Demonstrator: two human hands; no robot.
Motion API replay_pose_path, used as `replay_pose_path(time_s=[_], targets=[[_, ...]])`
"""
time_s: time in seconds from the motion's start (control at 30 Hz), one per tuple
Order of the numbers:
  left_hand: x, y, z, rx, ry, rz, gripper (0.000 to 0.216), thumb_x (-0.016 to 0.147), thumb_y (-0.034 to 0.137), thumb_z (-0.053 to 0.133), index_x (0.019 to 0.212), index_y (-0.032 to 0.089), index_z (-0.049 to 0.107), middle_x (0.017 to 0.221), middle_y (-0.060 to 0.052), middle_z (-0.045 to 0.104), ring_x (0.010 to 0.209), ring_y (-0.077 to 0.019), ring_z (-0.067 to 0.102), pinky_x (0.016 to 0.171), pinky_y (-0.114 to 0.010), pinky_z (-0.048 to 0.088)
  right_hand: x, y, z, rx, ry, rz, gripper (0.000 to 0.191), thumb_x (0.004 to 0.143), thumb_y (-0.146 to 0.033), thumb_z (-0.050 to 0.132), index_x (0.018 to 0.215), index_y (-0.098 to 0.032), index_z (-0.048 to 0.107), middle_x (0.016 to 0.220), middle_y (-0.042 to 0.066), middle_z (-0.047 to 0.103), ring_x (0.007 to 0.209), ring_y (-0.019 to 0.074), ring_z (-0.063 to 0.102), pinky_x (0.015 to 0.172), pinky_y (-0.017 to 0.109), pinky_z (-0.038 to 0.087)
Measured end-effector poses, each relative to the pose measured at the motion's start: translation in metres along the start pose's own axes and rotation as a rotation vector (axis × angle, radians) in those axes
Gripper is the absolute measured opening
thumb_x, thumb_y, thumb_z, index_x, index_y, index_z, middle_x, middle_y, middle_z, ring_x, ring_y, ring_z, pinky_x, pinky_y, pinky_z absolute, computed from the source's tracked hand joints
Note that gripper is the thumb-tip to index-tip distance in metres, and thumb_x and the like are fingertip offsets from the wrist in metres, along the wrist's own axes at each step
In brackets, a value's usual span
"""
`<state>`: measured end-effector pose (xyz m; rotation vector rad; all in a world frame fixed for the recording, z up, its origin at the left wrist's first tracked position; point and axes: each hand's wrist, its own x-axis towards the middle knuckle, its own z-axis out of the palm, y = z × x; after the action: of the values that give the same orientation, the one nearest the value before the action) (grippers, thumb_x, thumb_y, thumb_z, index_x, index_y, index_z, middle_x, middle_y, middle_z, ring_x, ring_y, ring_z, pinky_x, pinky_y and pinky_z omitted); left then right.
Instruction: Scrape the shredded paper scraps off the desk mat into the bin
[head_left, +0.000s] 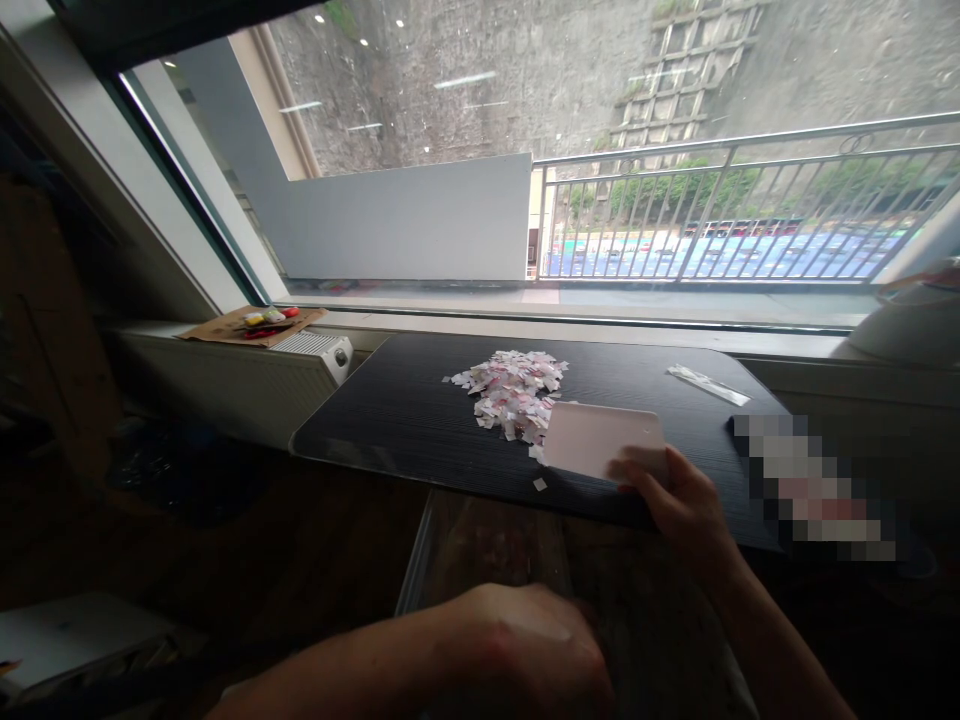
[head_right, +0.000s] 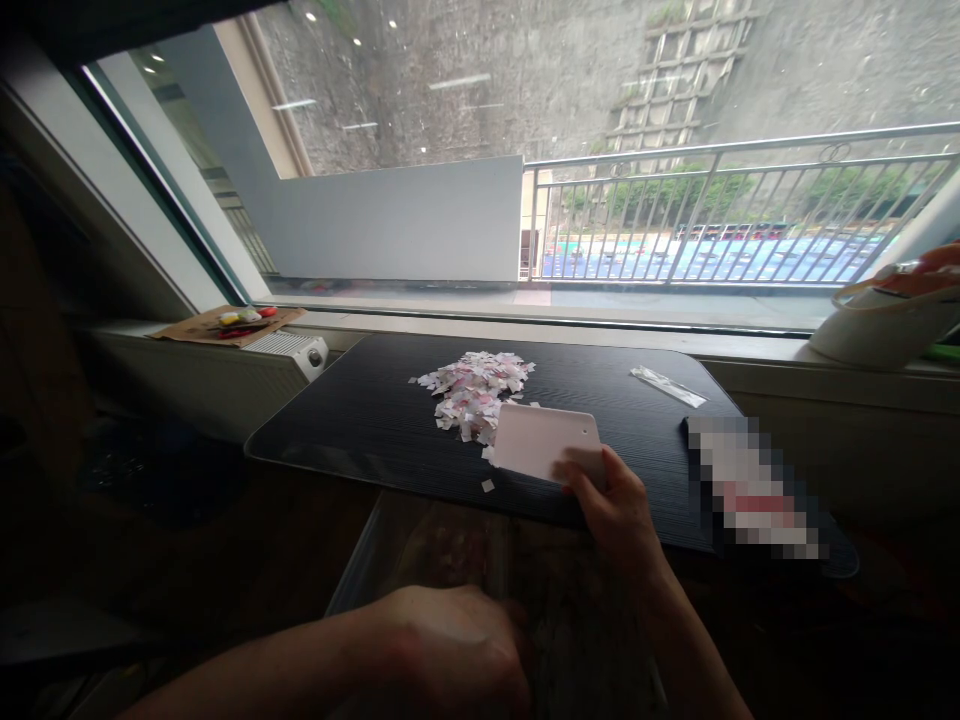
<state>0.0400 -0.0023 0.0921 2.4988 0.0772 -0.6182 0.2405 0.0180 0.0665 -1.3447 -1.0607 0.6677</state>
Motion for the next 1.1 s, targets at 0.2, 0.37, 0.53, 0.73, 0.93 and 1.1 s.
replay_pose_path(time_s=[0.2, 0.37, 0.53, 0.73, 0.93, 1.1], targets=[[-0.001, 0.003, -0.004, 0.025, -0.009, -0.005, 0.043, 0.074, 0.024, 0.067, 0.116, 0.018, 0.075, 0.086, -0.005, 0.074, 0.093, -0.0242, 0.068, 0.046, -0.028, 0.040, 0.001, 0.001, -0.003, 0.036, -0.058, 0.040, 0.024, 0.071, -0.037, 0.080, 0.089, -0.021, 0.074, 0.080, 0.003, 0.079, 0.066, 0.0203, 0.072, 0.059, 0.031, 0.062], [-0.002, 0.005, -0.005, 0.024, -0.017, -0.007, 0.044, 0.076, 0.028, 0.069, 0.119, 0.018, 0.075, 0.090, -0.005, 0.075, 0.098, -0.0250, 0.067, 0.047, -0.028, 0.040, 0.001, -0.001, -0.004, 0.019, -0.049, 0.027, 0.018, 0.071, -0.033, 0.075, 0.085, -0.022, 0.074, 0.075, 0.001, 0.077, 0.062, 0.0184, 0.068, 0.055, 0.029, 0.060], [0.001, 0.000, 0.002, 0.006, -0.005, -0.015, 0.041, 0.074, 0.030, 0.070, 0.113, 0.020, 0.076, 0.082, -0.004, 0.073, 0.094, -0.0251, 0.068, 0.047, -0.029, 0.041, -0.001, -0.003, -0.003, 0.028, -0.024, 0.028, 0.018, 0.072, -0.034, 0.075, 0.085, -0.021, 0.074, 0.075, 0.001, 0.076, 0.063, 0.0188, 0.068, 0.055, 0.030, 0.060], [-0.001, 0.000, 0.002, -0.027, 0.035, -0.020, 0.038, 0.070, 0.028, 0.070, 0.107, 0.023, 0.075, 0.093, -0.004, 0.074, 0.097, -0.0266, 0.068, 0.050, -0.031, 0.043, -0.003, 0.000, 0.002, -0.015, 0.011, 0.012, 0.019, 0.073, -0.035, 0.074, 0.086, -0.022, 0.073, 0.073, 0.001, 0.075, 0.058, 0.0176, 0.067, 0.054, 0.030, 0.059], [-0.001, 0.002, 0.000, 0.011, -0.023, -0.027, 0.044, 0.074, 0.030, 0.067, 0.117, 0.022, 0.073, 0.096, -0.005, 0.075, 0.100, -0.0261, 0.067, 0.049, -0.030, 0.041, -0.003, -0.007, -0.003, -0.014, 0.010, 0.017, 0.016, 0.071, -0.033, 0.072, 0.083, -0.022, 0.072, 0.074, 0.001, 0.075, 0.063, 0.0195, 0.069, 0.054, 0.030, 0.060], [0.001, 0.000, 0.000, 0.023, -0.022, 0.009, 0.045, 0.076, 0.028, 0.066, 0.119, 0.019, 0.073, 0.095, -0.006, 0.075, 0.100, -0.0260, 0.067, 0.049, -0.029, 0.042, -0.006, -0.018, -0.014, -0.070, 0.014, 0.047, 0.017, 0.065, -0.034, 0.074, 0.078, -0.023, 0.072, 0.069, 0.001, 0.076, 0.057, 0.0203, 0.069, 0.051, 0.030, 0.059]])
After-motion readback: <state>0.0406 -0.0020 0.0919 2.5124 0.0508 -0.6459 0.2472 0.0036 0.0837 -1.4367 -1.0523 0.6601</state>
